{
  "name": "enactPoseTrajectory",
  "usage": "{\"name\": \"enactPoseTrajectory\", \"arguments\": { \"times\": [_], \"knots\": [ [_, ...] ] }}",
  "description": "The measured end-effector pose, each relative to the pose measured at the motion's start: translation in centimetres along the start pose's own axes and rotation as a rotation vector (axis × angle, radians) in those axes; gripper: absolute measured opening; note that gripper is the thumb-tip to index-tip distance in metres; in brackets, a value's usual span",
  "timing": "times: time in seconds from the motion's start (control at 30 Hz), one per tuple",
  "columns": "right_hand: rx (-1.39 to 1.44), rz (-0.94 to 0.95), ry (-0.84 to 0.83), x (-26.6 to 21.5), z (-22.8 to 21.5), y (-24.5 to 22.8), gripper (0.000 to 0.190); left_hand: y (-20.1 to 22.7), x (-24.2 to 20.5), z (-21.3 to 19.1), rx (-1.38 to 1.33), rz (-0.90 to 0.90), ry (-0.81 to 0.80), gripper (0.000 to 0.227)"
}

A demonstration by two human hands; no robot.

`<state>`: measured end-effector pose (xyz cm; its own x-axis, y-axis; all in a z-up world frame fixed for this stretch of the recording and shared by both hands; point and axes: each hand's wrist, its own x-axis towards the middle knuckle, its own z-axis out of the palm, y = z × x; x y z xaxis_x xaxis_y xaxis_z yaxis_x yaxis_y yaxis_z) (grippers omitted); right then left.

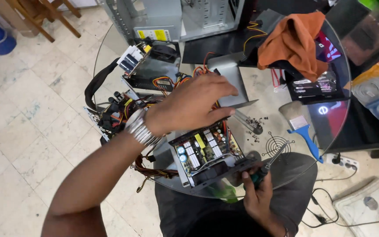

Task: The person uses a screwdriver to remove screws from a computer power supply unit, then uses a brush to clean dust from its internal components and exterior casing. The person then reassembles the unit by placing the cover back on and securing it with screws.

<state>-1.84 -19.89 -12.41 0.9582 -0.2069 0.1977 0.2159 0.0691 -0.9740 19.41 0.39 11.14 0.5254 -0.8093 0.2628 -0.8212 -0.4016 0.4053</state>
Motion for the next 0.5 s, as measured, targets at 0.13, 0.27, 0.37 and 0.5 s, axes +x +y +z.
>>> {"name": "enactPoseTrajectory", "arguments": {
  "times": [0.13, 0.27, 0.37, 0.5],
  "knots": [
    [-0.08, -0.133, 0.068, 0.9, 1.3, -2.3, 0.012, -1.9, 7.5, 3.8, 0.048, -0.274, -0.399, 0.048],
    [-0.065, -0.176, 0.004, 1.4, 1.3, -3.9, 0.012, -5.3, 10.6, 10.0, 0.309, -0.219, -0.684, 0.041],
    [0.012, -0.157, -0.023, 1.7, 0.7, -4.2, 0.012, -7.1, 11.3, 9.7, 0.304, -0.21, -0.564, 0.009],
    [0.038, -0.157, -0.062, 1.9, 0.5, -4.3, 0.011, -8.1, 12.2, 1.9, 0.123, -0.284, -0.301, 0.022]
  ]
}}
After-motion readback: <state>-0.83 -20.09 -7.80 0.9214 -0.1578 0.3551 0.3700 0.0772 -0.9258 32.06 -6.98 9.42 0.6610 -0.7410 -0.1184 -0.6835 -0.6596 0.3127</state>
